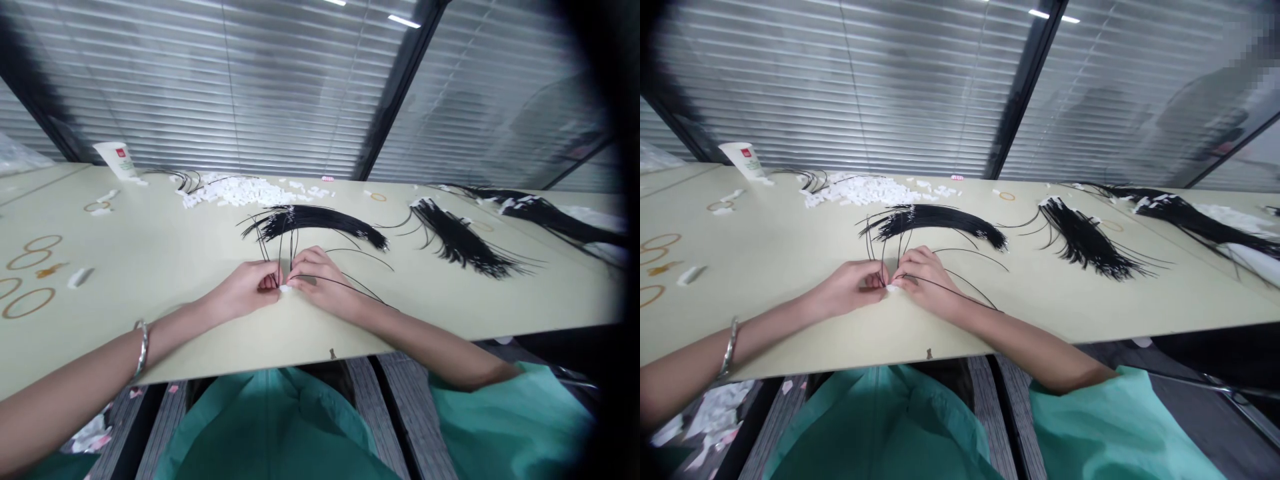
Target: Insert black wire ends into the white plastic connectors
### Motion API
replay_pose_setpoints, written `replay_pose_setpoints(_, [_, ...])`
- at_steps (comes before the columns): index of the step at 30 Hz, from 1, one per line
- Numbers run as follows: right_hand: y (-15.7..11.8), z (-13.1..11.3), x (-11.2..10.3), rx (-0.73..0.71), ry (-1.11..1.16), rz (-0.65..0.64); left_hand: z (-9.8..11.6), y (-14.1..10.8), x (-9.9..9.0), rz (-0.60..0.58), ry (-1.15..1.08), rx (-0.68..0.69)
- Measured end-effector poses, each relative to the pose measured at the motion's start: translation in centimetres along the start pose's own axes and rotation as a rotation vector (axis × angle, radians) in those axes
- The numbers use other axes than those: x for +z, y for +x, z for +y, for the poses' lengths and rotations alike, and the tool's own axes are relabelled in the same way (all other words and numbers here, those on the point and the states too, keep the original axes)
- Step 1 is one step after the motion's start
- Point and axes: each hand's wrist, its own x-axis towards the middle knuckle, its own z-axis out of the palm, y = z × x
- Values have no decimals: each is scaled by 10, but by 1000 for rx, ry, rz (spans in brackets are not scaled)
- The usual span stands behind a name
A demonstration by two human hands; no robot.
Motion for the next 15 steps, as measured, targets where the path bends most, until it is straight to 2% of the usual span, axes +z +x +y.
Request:
replay_pose_setpoints(3, [2,0,0,63,94,-8,-1,0,0,0,11,4])
replay_pose_setpoints(6, [6,10,-5,252,335,20,-1,0,0,-8,7,0])
replay_pose_setpoints(8, [10,24,-16,392,515,65,-1,-1,-1,-10,2,-5])
replay_pose_setpoints(11, [13,60,-48,507,655,232,0,-1,-1,-10,0,-11])
replay_pose_setpoints(13, [10,90,-79,598,715,364,0,-1,0,-9,3,-11])
replay_pose_setpoints(15, [3,119,-111,670,681,443,-1,-1,0,-14,5,-8])
